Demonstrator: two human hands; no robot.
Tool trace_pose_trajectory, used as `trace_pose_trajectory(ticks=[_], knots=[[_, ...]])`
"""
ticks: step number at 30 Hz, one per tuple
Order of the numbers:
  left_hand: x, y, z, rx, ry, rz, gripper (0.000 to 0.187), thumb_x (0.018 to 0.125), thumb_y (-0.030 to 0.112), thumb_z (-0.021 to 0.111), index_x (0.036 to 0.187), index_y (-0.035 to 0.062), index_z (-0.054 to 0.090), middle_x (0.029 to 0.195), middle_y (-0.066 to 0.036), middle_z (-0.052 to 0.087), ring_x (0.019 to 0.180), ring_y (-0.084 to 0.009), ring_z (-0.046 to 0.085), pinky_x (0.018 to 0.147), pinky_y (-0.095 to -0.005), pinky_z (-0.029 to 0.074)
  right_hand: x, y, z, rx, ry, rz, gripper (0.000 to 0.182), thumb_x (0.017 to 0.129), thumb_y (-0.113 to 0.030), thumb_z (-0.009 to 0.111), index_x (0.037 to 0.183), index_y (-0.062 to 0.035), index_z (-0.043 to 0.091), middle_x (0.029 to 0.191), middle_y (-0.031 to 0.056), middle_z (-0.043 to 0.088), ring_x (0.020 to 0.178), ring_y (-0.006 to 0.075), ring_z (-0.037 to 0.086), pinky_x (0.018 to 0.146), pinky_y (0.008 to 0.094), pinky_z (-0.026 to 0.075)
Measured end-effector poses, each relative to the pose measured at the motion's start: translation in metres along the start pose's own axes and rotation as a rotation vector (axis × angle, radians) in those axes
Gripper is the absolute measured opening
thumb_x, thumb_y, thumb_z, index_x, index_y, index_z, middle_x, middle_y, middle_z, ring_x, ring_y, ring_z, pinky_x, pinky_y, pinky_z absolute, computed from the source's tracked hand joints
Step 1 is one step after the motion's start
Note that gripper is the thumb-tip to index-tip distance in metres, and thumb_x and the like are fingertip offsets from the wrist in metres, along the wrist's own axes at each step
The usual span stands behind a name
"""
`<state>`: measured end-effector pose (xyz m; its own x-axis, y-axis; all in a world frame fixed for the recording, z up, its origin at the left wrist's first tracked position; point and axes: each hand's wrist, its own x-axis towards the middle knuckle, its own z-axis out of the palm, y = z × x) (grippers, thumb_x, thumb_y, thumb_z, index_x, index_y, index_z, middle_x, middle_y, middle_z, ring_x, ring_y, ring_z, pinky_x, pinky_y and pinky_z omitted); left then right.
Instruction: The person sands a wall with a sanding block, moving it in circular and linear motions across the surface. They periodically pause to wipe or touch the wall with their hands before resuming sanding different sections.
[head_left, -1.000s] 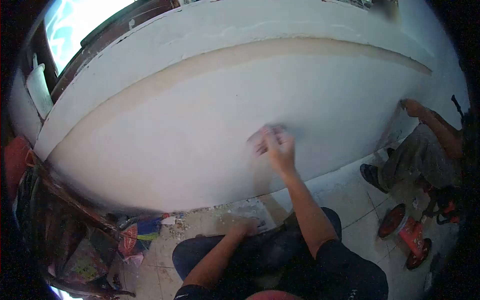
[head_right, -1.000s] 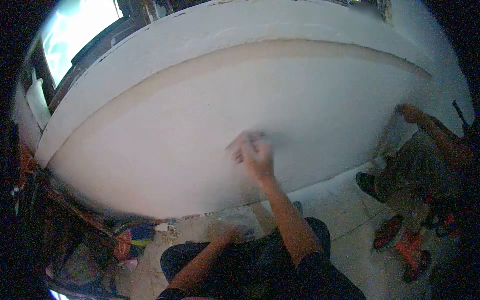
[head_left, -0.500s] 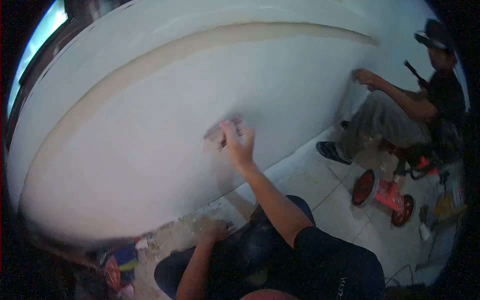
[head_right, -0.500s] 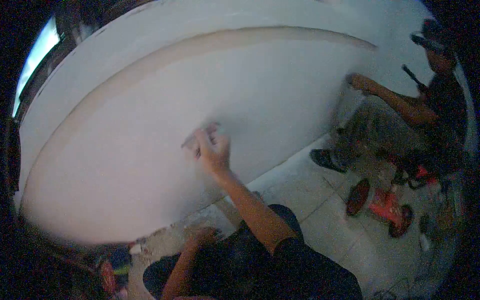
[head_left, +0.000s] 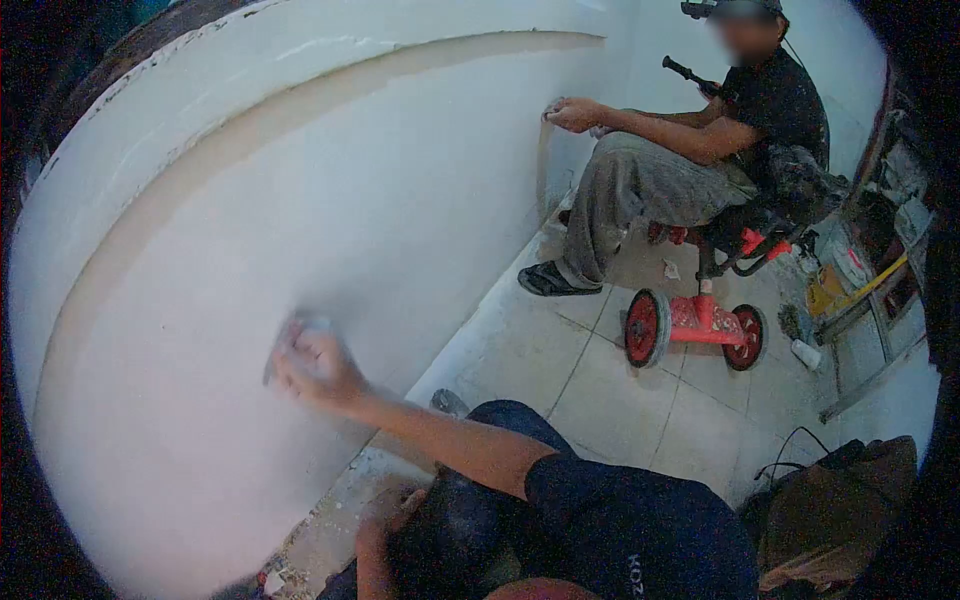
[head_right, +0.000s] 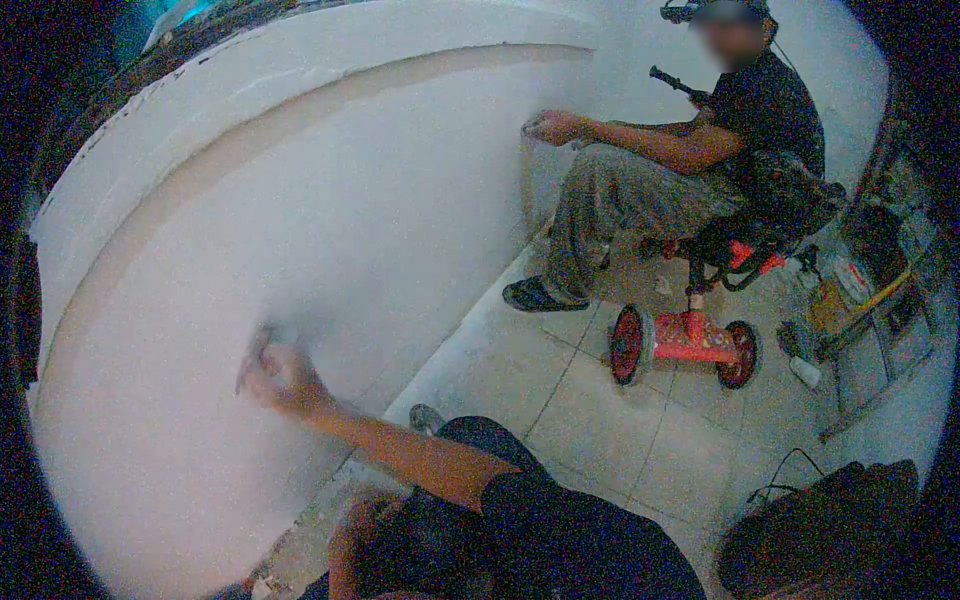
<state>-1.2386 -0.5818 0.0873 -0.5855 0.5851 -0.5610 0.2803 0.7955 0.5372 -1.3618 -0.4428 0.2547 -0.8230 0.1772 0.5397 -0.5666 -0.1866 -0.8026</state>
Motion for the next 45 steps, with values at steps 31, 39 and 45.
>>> trace_pose_trajectory(ticks=[31, 39, 45], knots=[[-0.026, 0.002, -0.007, 0.127, 0.156, -0.146, 0.078, 0.097, 0.074, 0.043, 0.127, 0.0066, 0.07, 0.13, -0.023, 0.067, 0.122, -0.0404, 0.063, 0.105, -0.0518, 0.048, 0.032, -0.063, 0.001, -0.111, 0.008, 0.03, 0.041, 0.104, -0.033, 0.063, 0.075, -0.0051, 0.07, 0.062, -0.004, 0.057, 0.056, 0.0061, 0.052, 0.05, 0.0259, 0.038], [-0.022, -0.021, 0.004, -0.05, 0.144, -0.109, 0.075, 0.099, 0.068, 0.048, 0.117, -0.0008, 0.071, 0.123, -0.023, 0.07, 0.114, -0.0408, 0.067, 0.1, -0.0499, 0.052, 0.029, -0.051, -0.01, -0.257, -0.369, 0.185, 0.034, 0.103, -0.033, 0.066, 0.081, -0.0074, 0.071, 0.062, -0.0041, 0.058, 0.05, 0.0047, 0.047, 0.047, 0.0254, 0.035], [-0.019, -0.021, 0.011, 0.182, 0.201, -0.151, 0.059, 0.097, 0.063, 0.054, 0.13, 0.0163, 0.066, 0.126, -0.014, 0.071, 0.112, -0.0389, 0.068, 0.101, -0.0523, 0.051, 0.043, -0.067, -0.011, 0.055, 0.159, 0.101, 0.034, 0.102, -0.032, 0.067, 0.083, -0.0041, 0.073, 0.07, -0.0008, 0.064, 0.06, 0.0063, 0.055, 0.052, 0.026, 0.04]])
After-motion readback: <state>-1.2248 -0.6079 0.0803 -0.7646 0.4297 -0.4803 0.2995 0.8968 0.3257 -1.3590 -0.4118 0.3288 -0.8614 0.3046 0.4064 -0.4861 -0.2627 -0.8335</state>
